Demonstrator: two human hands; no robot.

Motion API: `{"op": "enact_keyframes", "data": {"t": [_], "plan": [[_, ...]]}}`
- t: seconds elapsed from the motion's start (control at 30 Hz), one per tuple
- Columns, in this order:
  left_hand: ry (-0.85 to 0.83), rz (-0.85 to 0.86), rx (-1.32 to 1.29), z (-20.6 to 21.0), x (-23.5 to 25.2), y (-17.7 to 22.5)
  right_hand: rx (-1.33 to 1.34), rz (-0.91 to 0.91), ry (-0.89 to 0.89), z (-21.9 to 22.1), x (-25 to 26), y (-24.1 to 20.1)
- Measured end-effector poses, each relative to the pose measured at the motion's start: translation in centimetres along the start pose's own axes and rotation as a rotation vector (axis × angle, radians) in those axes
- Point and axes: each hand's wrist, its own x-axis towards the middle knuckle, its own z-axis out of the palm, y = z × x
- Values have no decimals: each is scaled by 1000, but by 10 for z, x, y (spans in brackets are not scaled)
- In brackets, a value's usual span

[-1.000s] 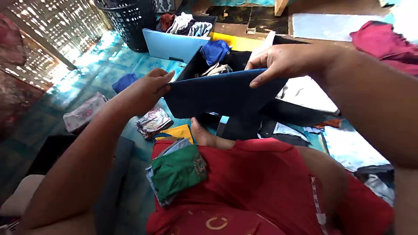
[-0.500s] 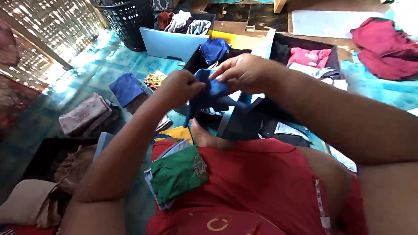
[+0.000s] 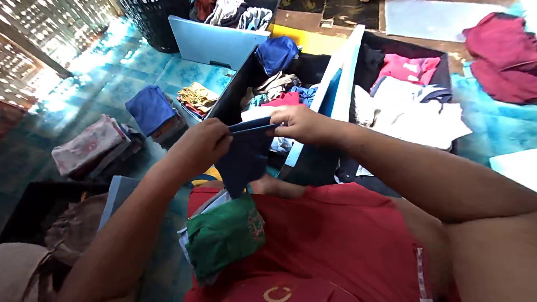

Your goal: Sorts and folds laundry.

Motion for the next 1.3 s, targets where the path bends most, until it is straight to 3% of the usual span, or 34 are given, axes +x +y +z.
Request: {"op": "enact_keyframes", "data": {"t": [0.07,0.13,0.27,0.33,0.43,0.5,0.67,0.73,0.83,0.9,1.0,1.13,1.3], "plan": [[69,52,-52,7,-14,-5,172,7,9,-7,-3,-9],[137,21,-144,20,-22,4,372,65,-100,-13,4,1],[202,-43,-486,73,-15,19,788,166,-282,-8,33,71],[206,5,-684,103,-8,12,714,337,-107,-18,62,115],[198,-30,-788,128,-2,-3,416,639,420,-44,118,206],[187,-79,-823,136,0,-13,186,749,656,-64,147,257],[183,-182,-810,144,7,-29,-72,1047,591,-80,204,310],[182,-205,-829,146,7,-33,-76,1009,602,-76,216,320],[166,-215,-833,147,5,-35,73,768,837,-76,228,327],[167,-265,-790,145,5,-32,275,560,909,-76,227,306],[289,-415,-776,140,4,-28,436,345,763,-74,206,236],[468,-560,-728,110,4,-16,543,342,523,-46,144,107],[320,-628,-718,69,1,22,752,332,304,38,51,-21]]}}
